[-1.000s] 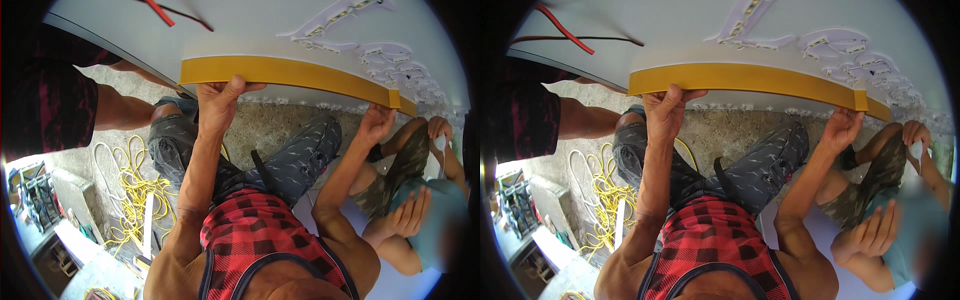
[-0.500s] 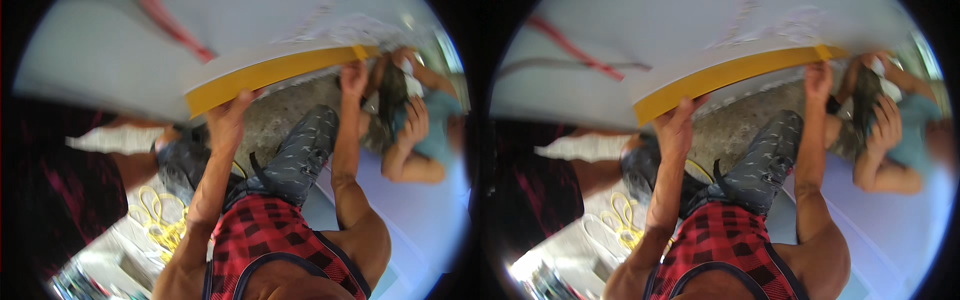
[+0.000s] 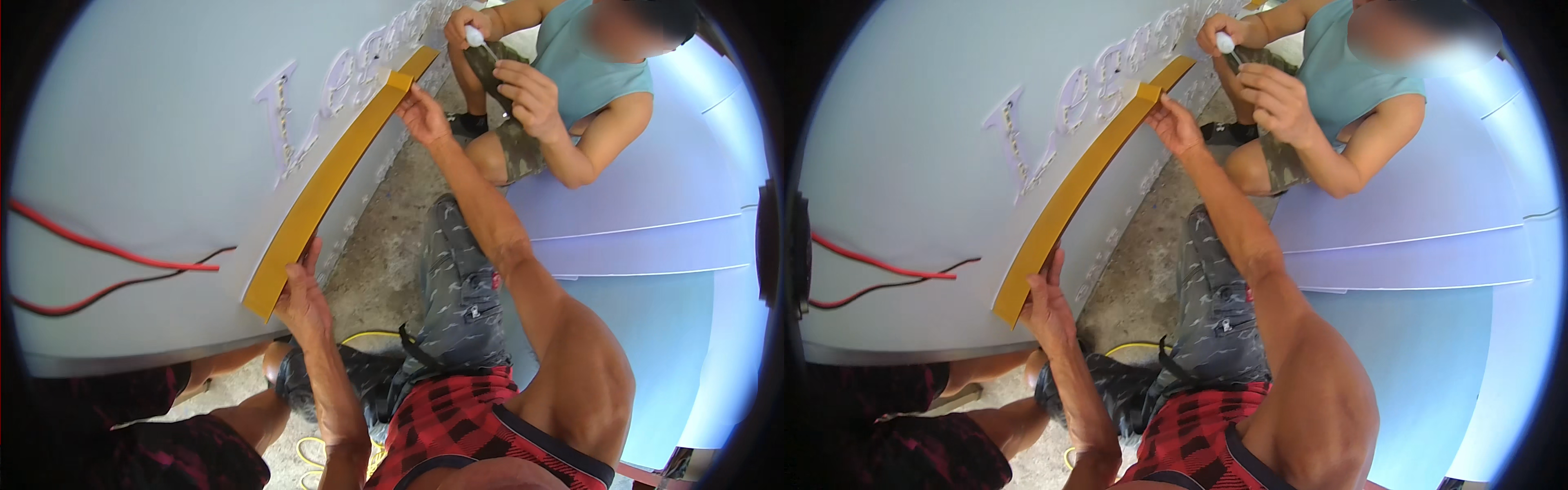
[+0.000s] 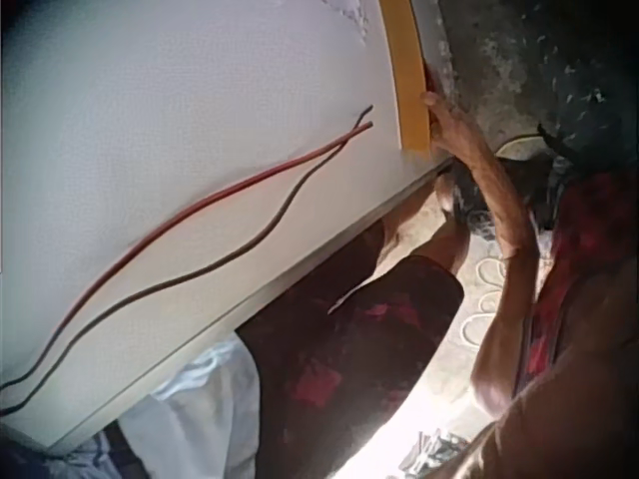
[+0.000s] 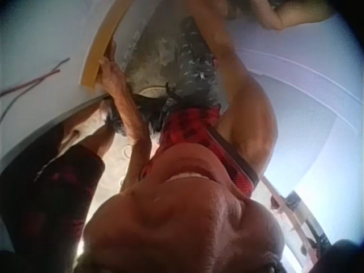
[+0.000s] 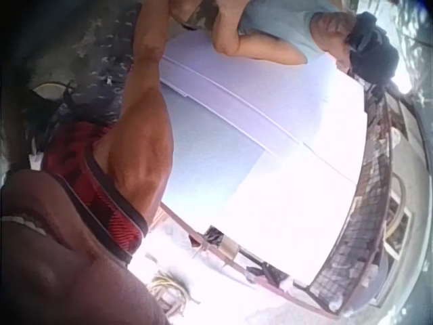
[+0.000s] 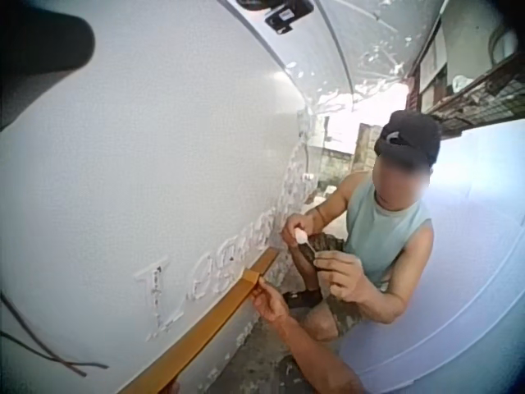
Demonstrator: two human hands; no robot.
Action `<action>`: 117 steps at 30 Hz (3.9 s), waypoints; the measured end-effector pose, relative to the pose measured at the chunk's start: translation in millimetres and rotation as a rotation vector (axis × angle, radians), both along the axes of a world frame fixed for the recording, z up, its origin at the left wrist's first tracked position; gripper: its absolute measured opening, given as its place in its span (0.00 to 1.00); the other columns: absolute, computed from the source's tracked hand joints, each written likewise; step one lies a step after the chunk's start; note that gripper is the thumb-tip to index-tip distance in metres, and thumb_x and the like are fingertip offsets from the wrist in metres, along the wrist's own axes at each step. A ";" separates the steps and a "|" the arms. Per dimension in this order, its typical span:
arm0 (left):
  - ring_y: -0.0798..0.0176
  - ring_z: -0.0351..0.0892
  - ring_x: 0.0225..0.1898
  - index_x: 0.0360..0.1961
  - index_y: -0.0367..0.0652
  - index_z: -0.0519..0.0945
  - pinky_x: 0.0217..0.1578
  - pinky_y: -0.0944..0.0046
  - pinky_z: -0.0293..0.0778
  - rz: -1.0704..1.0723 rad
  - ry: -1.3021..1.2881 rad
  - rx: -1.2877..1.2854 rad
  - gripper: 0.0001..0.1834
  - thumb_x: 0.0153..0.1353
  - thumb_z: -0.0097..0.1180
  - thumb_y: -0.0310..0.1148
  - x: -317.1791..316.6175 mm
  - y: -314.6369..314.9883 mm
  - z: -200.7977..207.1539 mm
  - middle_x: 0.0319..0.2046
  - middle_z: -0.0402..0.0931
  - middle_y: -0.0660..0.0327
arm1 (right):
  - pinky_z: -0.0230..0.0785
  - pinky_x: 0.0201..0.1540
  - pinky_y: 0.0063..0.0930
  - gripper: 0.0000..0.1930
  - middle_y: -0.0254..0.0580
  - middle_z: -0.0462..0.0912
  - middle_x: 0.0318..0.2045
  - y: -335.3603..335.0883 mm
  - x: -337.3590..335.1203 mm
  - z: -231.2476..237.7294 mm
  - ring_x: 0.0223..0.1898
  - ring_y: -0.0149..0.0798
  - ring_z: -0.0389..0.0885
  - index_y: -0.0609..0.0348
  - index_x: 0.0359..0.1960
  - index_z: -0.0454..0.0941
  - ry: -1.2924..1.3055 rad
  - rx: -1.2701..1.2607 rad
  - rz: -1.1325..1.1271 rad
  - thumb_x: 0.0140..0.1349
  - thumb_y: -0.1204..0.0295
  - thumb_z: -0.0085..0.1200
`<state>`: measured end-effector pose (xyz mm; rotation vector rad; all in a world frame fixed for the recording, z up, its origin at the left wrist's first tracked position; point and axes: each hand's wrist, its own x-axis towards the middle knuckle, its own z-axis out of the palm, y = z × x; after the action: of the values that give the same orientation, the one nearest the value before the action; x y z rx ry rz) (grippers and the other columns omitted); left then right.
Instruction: Collaborating to apply adhesive and gold-colored trim pieces to a large white LED-backlit sign.
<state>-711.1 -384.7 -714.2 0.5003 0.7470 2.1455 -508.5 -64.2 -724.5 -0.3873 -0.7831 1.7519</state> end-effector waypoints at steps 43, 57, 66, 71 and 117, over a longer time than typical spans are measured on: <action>0.44 0.79 0.49 0.48 0.34 0.76 0.49 0.40 0.78 0.184 0.128 0.083 0.13 0.68 0.49 0.31 8.4 -131.1 31.2 0.46 0.79 0.49 | 0.60 0.64 0.47 0.18 0.45 0.78 0.51 -116.4 38.3 16.9 0.57 0.46 0.71 0.63 0.53 0.73 0.046 0.142 0.036 0.63 0.69 0.55; 0.46 0.80 0.48 0.49 0.33 0.75 0.49 0.43 0.78 0.221 0.103 0.048 0.14 0.68 0.49 0.33 14.7 -123.1 41.3 0.45 0.79 0.49 | 0.62 0.62 0.45 0.16 0.44 0.79 0.50 -111.4 45.2 26.8 0.55 0.44 0.73 0.59 0.52 0.74 0.028 0.185 0.059 0.64 0.69 0.54; 0.46 0.79 0.49 0.51 0.33 0.73 0.50 0.44 0.78 0.222 0.133 0.056 0.15 0.68 0.49 0.31 12.6 -130.2 37.8 0.46 0.78 0.48 | 0.62 0.63 0.45 0.16 0.42 0.79 0.52 -108.3 42.6 15.3 0.57 0.42 0.73 0.60 0.52 0.74 0.113 0.197 0.175 0.65 0.67 0.52; 0.47 0.79 0.49 0.51 0.33 0.74 0.50 0.44 0.78 0.253 0.165 0.025 0.15 0.68 0.49 0.31 10.5 -131.9 36.6 0.46 0.78 0.48 | 0.71 0.52 0.38 0.18 0.45 0.81 0.47 -118.0 7.6 93.9 0.48 0.42 0.79 0.64 0.51 0.75 -0.074 0.606 0.242 0.60 0.72 0.57; 0.51 0.82 0.45 0.46 0.32 0.76 0.43 0.48 0.83 0.259 0.180 0.078 0.20 0.61 0.59 0.39 9.3 -132.9 48.4 0.41 0.80 0.50 | 0.76 0.31 0.30 0.24 0.46 0.83 0.33 -268.8 -104.9 210.7 0.31 0.43 0.83 0.62 0.46 0.79 -0.687 2.168 0.219 0.44 0.75 0.68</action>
<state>-701.8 -517.6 -665.8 0.6754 0.8699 2.3999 -613.5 -333.0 -513.8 0.6623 -2.6188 0.0709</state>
